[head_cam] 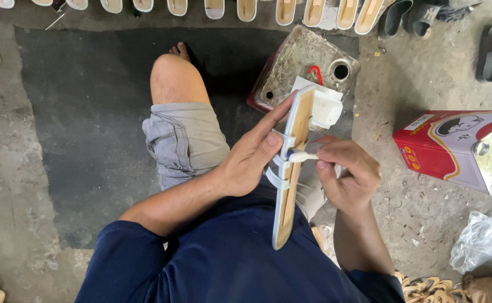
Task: The person sits on the floor and applies a white substance to the soles of several sandals using a toothbrush. They repeatedly dip the toothbrush into a container and brush the substance onto the sandal soles, then place the sandals on a nearby rack.
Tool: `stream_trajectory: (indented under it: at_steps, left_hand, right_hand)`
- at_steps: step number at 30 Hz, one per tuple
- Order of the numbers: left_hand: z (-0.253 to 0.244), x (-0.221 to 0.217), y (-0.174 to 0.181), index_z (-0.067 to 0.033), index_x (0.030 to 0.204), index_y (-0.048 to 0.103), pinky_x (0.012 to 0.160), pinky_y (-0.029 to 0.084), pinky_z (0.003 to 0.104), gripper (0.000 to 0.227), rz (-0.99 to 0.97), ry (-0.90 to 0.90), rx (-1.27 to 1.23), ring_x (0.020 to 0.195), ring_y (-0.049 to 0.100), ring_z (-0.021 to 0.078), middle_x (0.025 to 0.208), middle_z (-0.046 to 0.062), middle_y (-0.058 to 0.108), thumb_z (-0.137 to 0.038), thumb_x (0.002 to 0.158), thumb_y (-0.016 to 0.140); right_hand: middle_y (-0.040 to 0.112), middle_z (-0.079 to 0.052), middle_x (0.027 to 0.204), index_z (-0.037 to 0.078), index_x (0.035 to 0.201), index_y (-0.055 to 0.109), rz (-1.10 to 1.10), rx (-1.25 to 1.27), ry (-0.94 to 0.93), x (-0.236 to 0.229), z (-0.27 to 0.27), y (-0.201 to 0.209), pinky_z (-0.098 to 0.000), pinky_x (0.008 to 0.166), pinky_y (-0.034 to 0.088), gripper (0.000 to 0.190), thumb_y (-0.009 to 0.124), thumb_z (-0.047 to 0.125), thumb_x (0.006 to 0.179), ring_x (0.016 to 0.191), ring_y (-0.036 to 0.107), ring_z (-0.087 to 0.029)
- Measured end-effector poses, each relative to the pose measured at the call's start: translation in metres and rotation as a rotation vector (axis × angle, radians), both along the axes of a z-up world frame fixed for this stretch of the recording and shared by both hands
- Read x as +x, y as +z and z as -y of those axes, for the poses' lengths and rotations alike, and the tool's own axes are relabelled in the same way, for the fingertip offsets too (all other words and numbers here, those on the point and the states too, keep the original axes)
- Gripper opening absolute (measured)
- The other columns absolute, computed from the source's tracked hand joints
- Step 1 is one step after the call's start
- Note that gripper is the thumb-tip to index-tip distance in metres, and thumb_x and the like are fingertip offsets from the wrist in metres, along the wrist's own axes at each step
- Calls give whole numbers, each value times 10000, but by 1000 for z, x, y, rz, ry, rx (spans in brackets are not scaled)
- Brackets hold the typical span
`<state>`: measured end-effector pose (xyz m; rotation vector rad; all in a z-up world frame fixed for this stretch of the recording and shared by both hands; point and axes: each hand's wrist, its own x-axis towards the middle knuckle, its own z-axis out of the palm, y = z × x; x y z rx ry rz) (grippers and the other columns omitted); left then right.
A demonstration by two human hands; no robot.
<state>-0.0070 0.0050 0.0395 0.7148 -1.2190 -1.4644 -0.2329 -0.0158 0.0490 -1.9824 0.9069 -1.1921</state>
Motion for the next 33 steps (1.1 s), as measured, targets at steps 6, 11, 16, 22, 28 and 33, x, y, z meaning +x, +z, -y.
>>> stream_trajectory:
  at_steps: [6,11,16,22,28,33]
  left_hand:
    - [2,3,6,7,1673,202,1348,223,362,639,78,-16,2,1647,263,253,1753,165,278,-365,1181,369]
    - [3,5,8,6,1672,197,1345,224,361,646,87,-9,11,1644,264,251,1753,164,272,-371,1179,377]
    - [4,7,9,4,1676,196,1354,226,358,651,73,-2,5,1649,264,245,1760,159,269,-377,1182,381]
    - [3,8,-2,6,1682,185,1360,219,354,695,19,-25,19,1652,262,237,1763,153,260,-427,1178,390]
    - [12,8,-42,13,1684,174,1331,247,367,868,-250,-210,165,1601,310,232,1716,156,308,-580,1111,448]
    - [3,8,-74,-7,1674,151,1265,332,419,913,-470,-213,324,1514,405,250,1650,156,369,-590,1062,496]
  right_hand:
    - [728,-171,998,-15,1067,670,-81,3,-116,-1,-5,6,-371,843,607,114,702,-46,962,892,732,-227]
    - [717,-162,1005,1,1061,670,-80,-32,-93,0,-4,1,-325,818,588,125,720,-50,958,940,732,-234]
    - [709,-130,994,11,1047,666,11,28,31,-5,-1,-4,-307,805,591,143,728,-43,929,905,706,-201]
    - [703,-136,984,1,1032,688,12,111,88,-9,2,1,-266,738,561,140,714,-56,907,877,697,-205]
    - [735,-117,980,-15,1070,710,-170,91,-260,2,9,-10,-262,673,510,107,727,-65,977,742,657,-138]
    - [739,-113,976,34,1042,738,-287,106,-192,4,-16,-17,-261,644,548,102,750,23,942,761,683,-129]
